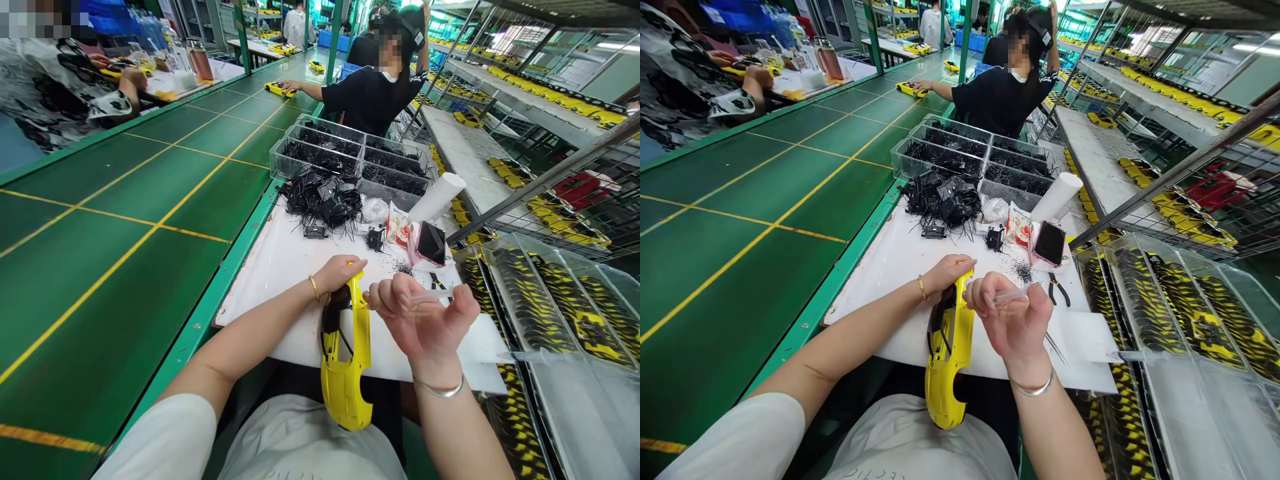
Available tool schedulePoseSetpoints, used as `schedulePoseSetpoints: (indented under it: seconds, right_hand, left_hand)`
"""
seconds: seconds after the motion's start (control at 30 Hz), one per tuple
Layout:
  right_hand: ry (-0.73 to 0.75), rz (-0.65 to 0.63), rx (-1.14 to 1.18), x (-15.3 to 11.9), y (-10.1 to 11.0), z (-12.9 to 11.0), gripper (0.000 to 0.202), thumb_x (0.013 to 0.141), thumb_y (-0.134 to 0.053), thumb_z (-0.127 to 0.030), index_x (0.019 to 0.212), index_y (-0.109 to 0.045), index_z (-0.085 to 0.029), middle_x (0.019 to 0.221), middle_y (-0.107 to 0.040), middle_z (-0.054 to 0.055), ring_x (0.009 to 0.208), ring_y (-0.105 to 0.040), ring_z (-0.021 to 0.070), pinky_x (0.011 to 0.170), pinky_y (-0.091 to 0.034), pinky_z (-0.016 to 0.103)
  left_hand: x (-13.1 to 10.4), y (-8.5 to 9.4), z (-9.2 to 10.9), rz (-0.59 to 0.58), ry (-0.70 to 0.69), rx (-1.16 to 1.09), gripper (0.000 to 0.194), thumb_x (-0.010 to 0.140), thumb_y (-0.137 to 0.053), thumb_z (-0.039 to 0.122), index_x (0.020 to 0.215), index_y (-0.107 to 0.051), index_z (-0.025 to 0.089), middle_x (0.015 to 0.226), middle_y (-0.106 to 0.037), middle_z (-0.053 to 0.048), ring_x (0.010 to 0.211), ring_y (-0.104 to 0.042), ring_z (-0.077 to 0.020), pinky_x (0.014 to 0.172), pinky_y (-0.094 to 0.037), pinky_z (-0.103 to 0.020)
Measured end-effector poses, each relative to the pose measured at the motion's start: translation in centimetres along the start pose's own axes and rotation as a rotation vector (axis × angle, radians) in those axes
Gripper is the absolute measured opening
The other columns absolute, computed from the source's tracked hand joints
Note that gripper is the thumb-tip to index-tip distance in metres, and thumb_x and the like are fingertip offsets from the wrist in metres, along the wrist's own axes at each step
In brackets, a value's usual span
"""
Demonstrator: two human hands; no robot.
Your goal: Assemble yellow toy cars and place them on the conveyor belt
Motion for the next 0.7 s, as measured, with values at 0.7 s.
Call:
schedulePoseSetpoints:
  seconds: [0.7]
  right_hand:
    - [0.236,0.118,-0.516,-3.8,0.7,-2.7,0.051,0.077,-0.056,-0.071,0.081,-0.061,-0.02,0.071,-0.045,0.002,0.065,-0.036,0.0164,0.06,-0.027,0.031]
  left_hand:
    - [-0.1,0.0,-0.6,0.0,0.036,-0.003,0.044,0.083,-0.041,0.054,0.061,-0.046,0.017,0.06,-0.041,0.002,0.061,-0.037,-0.011,0.059,-0.03,-0.027]
Point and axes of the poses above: each hand's wrist, its own x-axis towards the middle knuckle, its own y-axis out of the back of the hand, z = x × y, the point moved 10 cm from there along x, towards the middle knuckle
